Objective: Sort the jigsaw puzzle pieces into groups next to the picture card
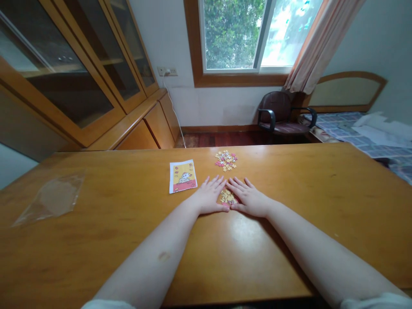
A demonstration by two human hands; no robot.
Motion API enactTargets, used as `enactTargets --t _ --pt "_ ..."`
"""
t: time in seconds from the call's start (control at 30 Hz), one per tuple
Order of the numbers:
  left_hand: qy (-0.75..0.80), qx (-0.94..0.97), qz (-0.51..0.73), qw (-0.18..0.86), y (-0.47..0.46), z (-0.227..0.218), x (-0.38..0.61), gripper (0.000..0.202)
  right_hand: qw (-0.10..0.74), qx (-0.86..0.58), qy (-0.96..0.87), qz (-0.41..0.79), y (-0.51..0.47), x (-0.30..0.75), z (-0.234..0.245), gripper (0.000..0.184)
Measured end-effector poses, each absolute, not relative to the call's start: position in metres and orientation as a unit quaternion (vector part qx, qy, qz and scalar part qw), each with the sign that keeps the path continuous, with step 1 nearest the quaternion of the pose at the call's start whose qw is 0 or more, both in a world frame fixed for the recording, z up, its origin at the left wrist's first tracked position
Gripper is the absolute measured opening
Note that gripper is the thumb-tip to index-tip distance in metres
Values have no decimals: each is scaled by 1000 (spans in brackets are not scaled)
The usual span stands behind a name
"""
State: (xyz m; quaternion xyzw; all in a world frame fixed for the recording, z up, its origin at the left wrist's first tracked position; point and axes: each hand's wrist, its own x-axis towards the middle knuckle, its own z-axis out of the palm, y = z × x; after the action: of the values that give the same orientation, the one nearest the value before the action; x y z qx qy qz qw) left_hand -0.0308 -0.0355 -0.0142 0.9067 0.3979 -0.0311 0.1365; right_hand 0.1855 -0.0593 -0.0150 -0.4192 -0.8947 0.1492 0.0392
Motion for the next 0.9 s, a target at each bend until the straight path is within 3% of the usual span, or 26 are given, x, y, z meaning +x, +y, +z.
enactTargets --t 0.3,0.6,0.9 --pt "427 897 3 118 -38 -18 -22 82 74 -445 -882 135 -50 187 -17 66" --pt "418 878 80 221 -23 -11 -40 64 125 -476 -859 144 -41 195 -18 63" --pt "391 894 -34 216 -26 2 -57 93 153 -457 -861 165 -41 206 -11 77"
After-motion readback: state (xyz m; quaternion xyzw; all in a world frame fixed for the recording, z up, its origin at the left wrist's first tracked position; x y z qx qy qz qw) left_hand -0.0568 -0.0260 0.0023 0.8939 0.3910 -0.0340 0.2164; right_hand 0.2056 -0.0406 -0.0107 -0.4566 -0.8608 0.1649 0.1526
